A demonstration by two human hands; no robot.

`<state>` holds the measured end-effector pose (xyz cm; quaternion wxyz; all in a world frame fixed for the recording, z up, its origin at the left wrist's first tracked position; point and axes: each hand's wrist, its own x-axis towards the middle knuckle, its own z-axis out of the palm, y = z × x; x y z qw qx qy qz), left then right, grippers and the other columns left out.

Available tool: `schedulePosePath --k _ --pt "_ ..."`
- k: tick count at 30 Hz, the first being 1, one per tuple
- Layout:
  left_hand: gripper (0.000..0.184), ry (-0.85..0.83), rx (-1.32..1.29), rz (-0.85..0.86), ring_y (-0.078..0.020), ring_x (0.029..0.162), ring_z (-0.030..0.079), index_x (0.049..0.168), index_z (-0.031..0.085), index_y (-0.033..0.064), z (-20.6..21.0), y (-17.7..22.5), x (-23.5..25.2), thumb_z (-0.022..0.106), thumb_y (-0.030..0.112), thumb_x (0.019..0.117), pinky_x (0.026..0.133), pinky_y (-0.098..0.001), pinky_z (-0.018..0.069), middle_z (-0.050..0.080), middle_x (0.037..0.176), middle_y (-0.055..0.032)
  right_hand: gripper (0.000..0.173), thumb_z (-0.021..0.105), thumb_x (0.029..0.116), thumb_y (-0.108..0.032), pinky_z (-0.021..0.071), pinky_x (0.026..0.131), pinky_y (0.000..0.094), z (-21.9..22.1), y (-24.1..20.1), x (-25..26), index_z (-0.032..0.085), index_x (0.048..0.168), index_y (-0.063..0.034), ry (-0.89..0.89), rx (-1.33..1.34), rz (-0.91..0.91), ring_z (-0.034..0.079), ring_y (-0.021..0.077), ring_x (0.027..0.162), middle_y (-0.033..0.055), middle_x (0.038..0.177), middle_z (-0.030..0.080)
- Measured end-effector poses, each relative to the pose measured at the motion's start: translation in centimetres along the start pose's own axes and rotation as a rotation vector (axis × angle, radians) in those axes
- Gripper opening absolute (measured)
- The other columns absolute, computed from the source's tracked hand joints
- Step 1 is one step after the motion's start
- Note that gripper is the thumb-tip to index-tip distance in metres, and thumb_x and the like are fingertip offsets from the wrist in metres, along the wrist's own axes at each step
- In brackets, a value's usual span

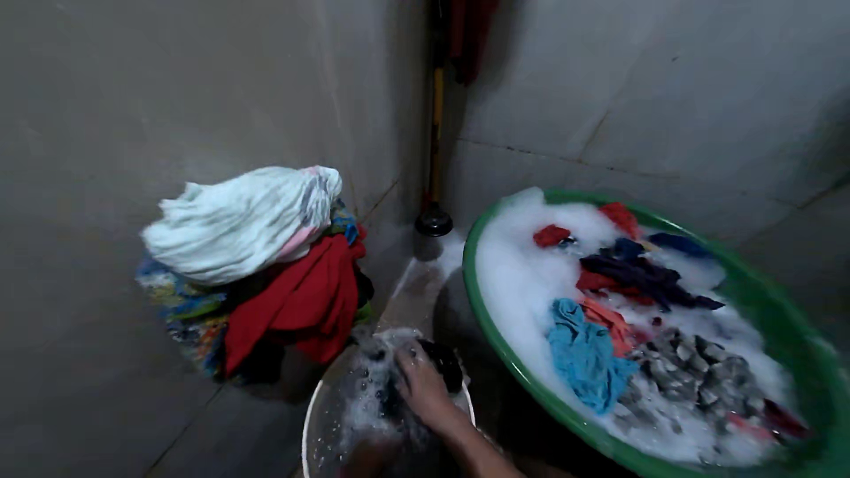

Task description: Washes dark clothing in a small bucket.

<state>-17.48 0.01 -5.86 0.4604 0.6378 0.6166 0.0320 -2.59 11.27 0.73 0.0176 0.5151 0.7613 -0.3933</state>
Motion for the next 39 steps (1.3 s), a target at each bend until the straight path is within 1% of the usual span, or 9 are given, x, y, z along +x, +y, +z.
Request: schedulePosePath --k 4,8,14,21,24,28,32,35,39 --pt "0.039 -0.356 0.045 -0.230 -0.0459 0.127 0.057 0.132 0.059 -0.0112 -1.3 5.1 -1.5 0.057 0.017 0.1037 0.108 -0.0620 0.0413 0.060 0.132 -0.0329 0.047 0.046 0.1097 -0.019 0.0335 0.120 0.0581 3.0 0.2 -5.1 0.044 0.155 -0.0046 -0.163 0.055 0.197 0.041 0.0432 0.146 0.0255 0.158 0.043" --pt "0.047 -0.179 0.021 -0.124 -0.0437 0.128 0.057 0.138 0.057 -0.0048 -1.8 6.1 -5.5 0.046 0.032 0.1104 0.110 -0.0607 0.0409 0.061 0.134 -0.0305 0.053 0.056 0.1044 -0.022 0.0331 0.116 0.0670 3.1 0.2 -8.8 0.045 0.153 -0.0019 -0.373 -0.072 0.224 0.044 0.0480 0.142 0.0285 0.152 0.049" --pt "0.041 0.231 -0.065 0.187 -0.0329 0.107 0.066 0.121 0.066 -0.0032 -12.4 21.1 -13.1 0.047 0.031 0.1106 0.098 -0.0525 0.0498 0.068 0.112 -0.0227 0.132 0.094 0.0690 -0.013 0.0373 0.119 0.0551 2.9 0.4 -13.1 0.005 0.165 -0.0067 0.079 0.441 0.079 0.036 0.0460 0.146 0.0338 0.160 0.026" --pt "0.029 0.762 -0.346 0.754 -0.0034 0.060 0.054 0.089 0.061 0.0062 -24.7 35.7 -26.0 0.050 0.024 0.1091 0.057 -0.0229 0.0475 0.055 0.069 0.0028 0.130 0.096 0.0666 -0.031 0.0238 0.126 0.0543 3.8 -2.0 -13.0 0.015 0.162 0.0043 0.500 0.497 0.162 0.013 0.0481 0.156 0.0321 0.168 -0.002" --pt "0.026 0.982 -0.597 0.791 -0.0035 0.066 0.064 0.094 0.061 0.0099 -27.6 38.4 -30.9 0.046 0.024 0.1106 0.063 -0.0227 0.0567 0.063 0.074 0.0039 0.076 0.076 0.0907 -0.006 0.0421 0.115 0.0451 1.4 -4.7 -13.0 0.035 0.155 0.0034 0.581 0.871 0.124 0.044 0.0333 0.143 0.0225 0.159 0.038" --pt "0.029 1.139 -0.634 0.700 -0.0055 0.067 0.066 0.095 0.062 0.0107 -28.7 34.9 -31.8 0.046 0.030 0.1106 0.064 -0.0255 0.0580 0.065 0.075 0.0039 0.018 0.044 0.1086 -0.007 0.0550 0.063 0.0301 -9.5 -9.9 -15.4 0.058 0.109 0.0043 0.356 1.208 0.023 0.061 0.0137 0.070 0.0106 0.084 0.063" --pt "0.030 0.946 -0.250 0.409 -0.0143 0.072 0.065 0.105 0.068 0.0067 -25.9 27.4 -27.2 0.052 0.032 0.1084 0.067 -0.0375 0.0560 0.067 0.081 -0.0042 0.036 0.057 0.1011 -0.005 0.0550 0.096 0.0448 -18.3 -15.0 -17.0 0.057 0.137 -0.0015 0.379 0.476 -0.234 0.066 0.0238 0.110 0.0168 0.122 0.067" --pt "0.038 0.753 0.039 0.076 -0.0426 0.096 0.068 0.114 0.070 0.0005 -21.2 21.8 -22.1 0.055 0.035 0.1068 0.086 -0.0673 0.0516 0.070 0.101 -0.0238 0.024 0.062 0.0957 -0.002 0.0571 0.080 0.0507 -21.8 -20.6 -20.0 0.062 0.120 0.0000 0.390 0.395 -0.247 0.067 0.0288 0.093 0.0187 0.105 0.067" --pt "0.037 0.499 0.079 -0.222 -0.0448 0.113 0.065 0.120 0.066 -0.0030 -16.2 16.5 -17.6 0.056 0.029 0.1054 0.097 -0.0640 0.0491 0.068 0.115 -0.0275 0.031 0.060 0.0939 0.002 0.0572 0.083 0.0358 -20.2 -20.5 -20.2 0.057 0.125 0.0009 0.512 0.657 -0.485 0.065 0.0147 0.094 0.0113 0.106 0.066"
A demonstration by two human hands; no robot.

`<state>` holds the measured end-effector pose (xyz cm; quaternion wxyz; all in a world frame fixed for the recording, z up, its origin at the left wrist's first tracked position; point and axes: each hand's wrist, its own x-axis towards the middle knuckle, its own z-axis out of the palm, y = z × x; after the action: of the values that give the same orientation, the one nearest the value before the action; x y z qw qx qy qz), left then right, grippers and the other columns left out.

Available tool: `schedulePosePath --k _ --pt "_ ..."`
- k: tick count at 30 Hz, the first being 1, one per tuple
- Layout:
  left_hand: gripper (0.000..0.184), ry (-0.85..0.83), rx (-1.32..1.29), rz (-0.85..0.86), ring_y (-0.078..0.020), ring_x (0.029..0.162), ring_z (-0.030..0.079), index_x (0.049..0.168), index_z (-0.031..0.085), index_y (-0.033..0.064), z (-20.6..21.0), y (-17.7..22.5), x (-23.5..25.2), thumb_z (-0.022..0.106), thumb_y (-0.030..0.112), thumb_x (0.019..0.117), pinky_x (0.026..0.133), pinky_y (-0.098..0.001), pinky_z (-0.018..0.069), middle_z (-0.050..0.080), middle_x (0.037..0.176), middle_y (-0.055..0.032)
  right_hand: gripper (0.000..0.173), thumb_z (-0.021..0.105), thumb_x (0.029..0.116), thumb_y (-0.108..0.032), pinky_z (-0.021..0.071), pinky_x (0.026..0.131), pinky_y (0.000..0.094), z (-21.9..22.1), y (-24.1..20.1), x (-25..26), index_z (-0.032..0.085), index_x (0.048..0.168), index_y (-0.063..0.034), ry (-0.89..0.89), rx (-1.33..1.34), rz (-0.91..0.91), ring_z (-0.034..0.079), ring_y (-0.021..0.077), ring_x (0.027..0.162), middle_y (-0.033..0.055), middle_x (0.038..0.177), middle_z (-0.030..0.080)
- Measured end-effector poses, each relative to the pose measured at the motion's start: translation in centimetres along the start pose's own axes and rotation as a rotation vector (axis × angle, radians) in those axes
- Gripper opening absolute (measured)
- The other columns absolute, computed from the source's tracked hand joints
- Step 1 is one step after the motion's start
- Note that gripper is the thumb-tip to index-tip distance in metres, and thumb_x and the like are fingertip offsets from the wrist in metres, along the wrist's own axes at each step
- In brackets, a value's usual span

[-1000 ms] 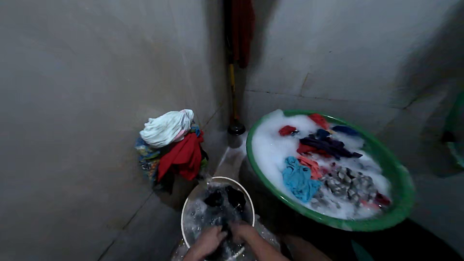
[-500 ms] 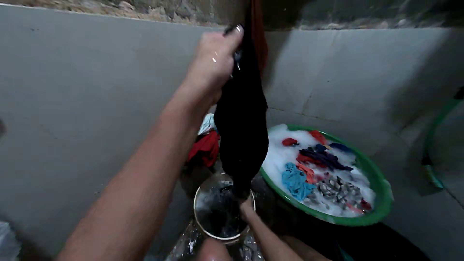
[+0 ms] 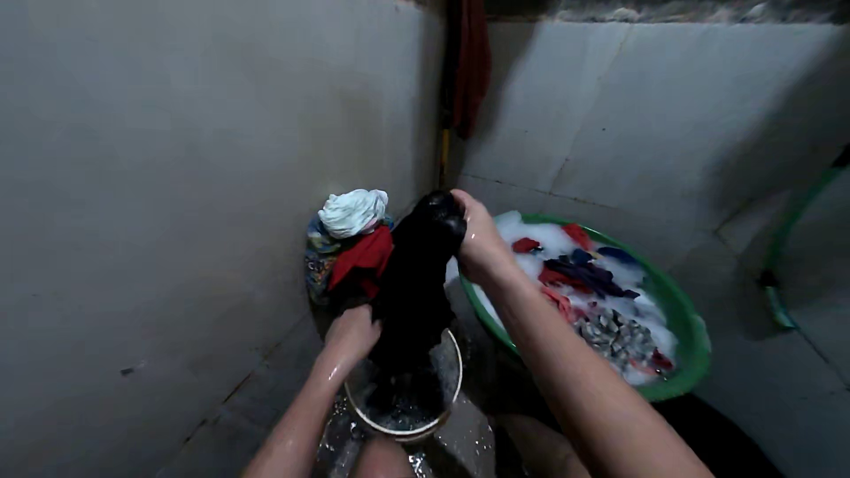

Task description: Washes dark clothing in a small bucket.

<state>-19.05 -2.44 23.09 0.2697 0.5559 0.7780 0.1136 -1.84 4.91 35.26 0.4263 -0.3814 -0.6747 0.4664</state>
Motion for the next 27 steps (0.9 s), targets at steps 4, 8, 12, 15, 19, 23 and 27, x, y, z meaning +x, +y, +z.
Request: schedulePosePath --k 4,8,12,15,19,23,27 --pt "0.057 -0.025 -0.036 -0.131 -0.0419 0.122 0.062 0.139 0.054 -0.0070 3.7 -2.4 1.3 0.060 0.038 0.1040 0.106 -0.0578 0.0465 0.064 0.128 -0.0279 0.062 0.072 0.0862 0.002 0.0575 0.085 0.0530 0.8 10.5 0.4 0.046 0.141 -0.0059 -0.273 -0.410 0.088 0.069 0.0320 0.097 0.0201 0.109 0.068" --pt "0.105 -0.157 0.126 -0.038 -0.0536 0.144 0.035 0.166 0.016 0.0186 10.7 -3.6 3.7 0.078 0.051 0.0876 0.116 -0.0681 0.0276 0.026 0.163 -0.0314 0.083 0.066 0.0894 0.002 0.0459 0.100 0.0716 4.5 22.5 -1.5 0.035 0.160 -0.0277 -0.726 -0.849 0.419 0.051 0.0545 0.131 0.0328 0.146 0.048" --pt "0.117 -0.372 0.307 0.002 -0.0633 0.147 -0.022 0.164 0.010 0.0461 18.4 -6.0 7.2 0.083 0.064 0.0740 0.103 -0.0910 -0.0015 -0.025 0.170 -0.0098 0.085 0.070 0.0922 -0.009 0.0366 0.109 0.0749 7.2 32.4 -4.5 0.028 0.164 -0.0278 -0.846 -0.877 0.722 0.020 0.0610 0.148 0.0343 0.165 0.014" --pt "0.107 -0.456 0.251 -0.073 -0.0601 0.152 0.002 0.163 0.022 0.0442 21.2 -7.0 9.9 0.087 0.039 0.0787 0.106 -0.0859 0.0213 -0.024 0.171 -0.0087 0.064 0.065 0.0988 -0.017 0.0383 0.114 0.0649 7.2 36.1 -5.0 0.040 0.157 -0.0122 -0.820 -0.789 0.725 0.041 0.0497 0.143 0.0305 0.155 0.041" --pt "0.047 -0.581 0.136 -0.075 -0.0486 0.142 0.043 0.147 0.051 -0.0036 21.0 -7.9 9.9 0.056 0.017 0.1053 0.116 -0.0605 0.0349 0.038 0.159 -0.0296 0.050 0.046 0.1103 -0.023 0.0302 0.120 0.0588 7.2 36.0 -4.1 0.045 0.150 0.0072 -0.962 -0.753 0.887 0.040 0.0426 0.147 0.0282 0.156 0.044" --pt "0.048 -0.602 0.027 -0.164 -0.0430 0.143 0.045 0.147 0.050 -0.0057 20.9 -8.1 9.2 0.039 0.026 0.1123 0.118 -0.0580 0.0333 0.050 0.151 -0.0276 0.046 0.046 0.1101 -0.018 0.0303 0.122 0.0519 6.6 35.6 -5.3 0.046 0.148 0.0090 -0.745 -0.680 0.978 0.042 0.0395 0.146 0.0280 0.154 0.046" --pt "0.047 -0.523 -0.072 0.043 -0.0418 0.130 0.057 0.134 0.059 -0.0095 21.3 -10.9 8.0 0.047 0.028 0.1083 0.111 -0.0508 0.0444 0.060 0.136 -0.0301 0.047 0.042 0.1097 -0.013 0.0279 0.123 0.0538 6.1 34.0 -4.4 0.042 0.150 0.0110 -0.849 -0.802 0.931 0.038 0.0421 0.149 0.0294 0.157 0.041"
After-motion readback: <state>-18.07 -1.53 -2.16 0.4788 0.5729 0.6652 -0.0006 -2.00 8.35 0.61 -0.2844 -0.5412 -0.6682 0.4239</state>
